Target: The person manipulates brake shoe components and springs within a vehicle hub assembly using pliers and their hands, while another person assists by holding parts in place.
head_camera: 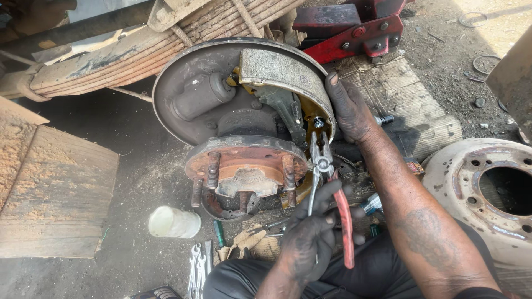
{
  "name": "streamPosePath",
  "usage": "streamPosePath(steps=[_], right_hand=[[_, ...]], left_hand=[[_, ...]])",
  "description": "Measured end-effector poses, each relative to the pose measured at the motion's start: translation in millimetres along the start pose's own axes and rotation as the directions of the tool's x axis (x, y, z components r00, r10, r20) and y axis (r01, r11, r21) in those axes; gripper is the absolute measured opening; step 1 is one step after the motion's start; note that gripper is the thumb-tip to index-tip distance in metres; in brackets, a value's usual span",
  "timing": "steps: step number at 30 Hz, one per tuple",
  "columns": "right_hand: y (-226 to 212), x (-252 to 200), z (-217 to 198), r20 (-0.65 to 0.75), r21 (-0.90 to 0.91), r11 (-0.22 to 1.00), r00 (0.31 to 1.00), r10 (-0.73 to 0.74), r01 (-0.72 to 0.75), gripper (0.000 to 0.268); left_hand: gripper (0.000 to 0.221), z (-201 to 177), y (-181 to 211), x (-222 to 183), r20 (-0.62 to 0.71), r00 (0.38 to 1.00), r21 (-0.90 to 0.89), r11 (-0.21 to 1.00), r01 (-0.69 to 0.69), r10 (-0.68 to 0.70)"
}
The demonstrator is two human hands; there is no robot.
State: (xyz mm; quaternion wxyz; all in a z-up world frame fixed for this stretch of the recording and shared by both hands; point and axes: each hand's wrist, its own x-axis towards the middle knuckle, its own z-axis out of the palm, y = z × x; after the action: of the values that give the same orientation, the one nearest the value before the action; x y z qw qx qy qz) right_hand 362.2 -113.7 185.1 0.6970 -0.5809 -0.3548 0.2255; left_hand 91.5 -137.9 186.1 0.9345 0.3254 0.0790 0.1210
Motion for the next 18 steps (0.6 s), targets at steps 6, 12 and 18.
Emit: streamPosePath(steps=[6,12,18], right_hand=[[-1,-2,6,-0.074,-0.022,0.999,0.996,0.039,-0.041,0.109],[5,-2,16,-0.088,0.219,0.976,0.996,0.006,0.013,0.103],[8,1,17,-0.109,0.216,0.976,0.993,0.043,-0.019,0.106]], left_hand=[[0.066,12,0,11,0.025,0.999,-0.09,0.996,-0.021,0.024],[0.053,24,-3,10,-0.053,0.997,-0.281,0.959,0.036,-0.053],[0.038,27,2,16,-0.106,0.991,-0.355,0.934,0.035,-0.077]])
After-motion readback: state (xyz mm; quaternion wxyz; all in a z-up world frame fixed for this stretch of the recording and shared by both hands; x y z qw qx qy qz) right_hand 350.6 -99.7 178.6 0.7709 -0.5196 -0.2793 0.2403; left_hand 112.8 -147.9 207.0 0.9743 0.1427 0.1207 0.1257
